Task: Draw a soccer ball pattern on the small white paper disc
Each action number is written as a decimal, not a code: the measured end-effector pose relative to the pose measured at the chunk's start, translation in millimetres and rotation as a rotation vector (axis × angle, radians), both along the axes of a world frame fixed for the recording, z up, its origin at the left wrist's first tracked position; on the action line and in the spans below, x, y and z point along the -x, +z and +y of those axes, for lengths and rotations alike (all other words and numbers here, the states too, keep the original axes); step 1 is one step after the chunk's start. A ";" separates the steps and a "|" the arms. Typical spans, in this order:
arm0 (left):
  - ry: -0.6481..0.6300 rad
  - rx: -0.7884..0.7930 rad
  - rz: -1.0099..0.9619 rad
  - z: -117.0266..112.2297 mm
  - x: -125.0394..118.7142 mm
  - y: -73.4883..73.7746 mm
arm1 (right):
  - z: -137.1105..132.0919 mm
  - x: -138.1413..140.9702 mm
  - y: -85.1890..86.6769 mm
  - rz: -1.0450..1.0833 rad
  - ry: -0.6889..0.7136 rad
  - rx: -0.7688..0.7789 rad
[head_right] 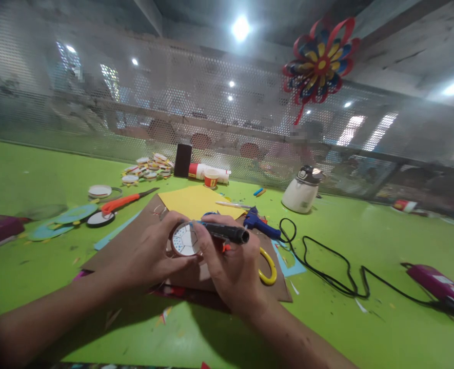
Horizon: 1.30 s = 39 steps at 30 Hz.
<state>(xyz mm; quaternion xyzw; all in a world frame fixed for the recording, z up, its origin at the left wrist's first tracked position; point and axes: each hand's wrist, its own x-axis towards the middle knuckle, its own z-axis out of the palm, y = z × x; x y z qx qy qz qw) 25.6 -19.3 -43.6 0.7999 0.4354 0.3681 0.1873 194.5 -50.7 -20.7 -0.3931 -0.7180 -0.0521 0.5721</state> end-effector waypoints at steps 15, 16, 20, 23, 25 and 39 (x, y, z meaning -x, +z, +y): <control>0.072 -0.105 0.037 0.6 0.1 -4.2 | 3.4 0.2 -1.9 0.065 0.037 -0.014; 0.090 -0.099 0.048 1.1 0.5 -4.3 | 3.0 0.2 -1.6 0.082 0.043 -0.023; 0.121 -0.090 0.060 2.5 2.1 -3.7 | 1.6 0.1 0.0 0.100 0.038 -0.074; 0.096 -0.051 0.054 2.8 2.8 -3.8 | 2.1 0.7 0.9 0.078 0.010 -0.060; 0.111 -0.058 0.070 2.8 3.3 -4.3 | 3.0 1.4 1.0 0.076 -0.003 -0.056; 0.108 -0.115 0.076 -0.1 0.9 -0.4 | 4.4 0.7 -1.7 0.063 -0.009 -0.022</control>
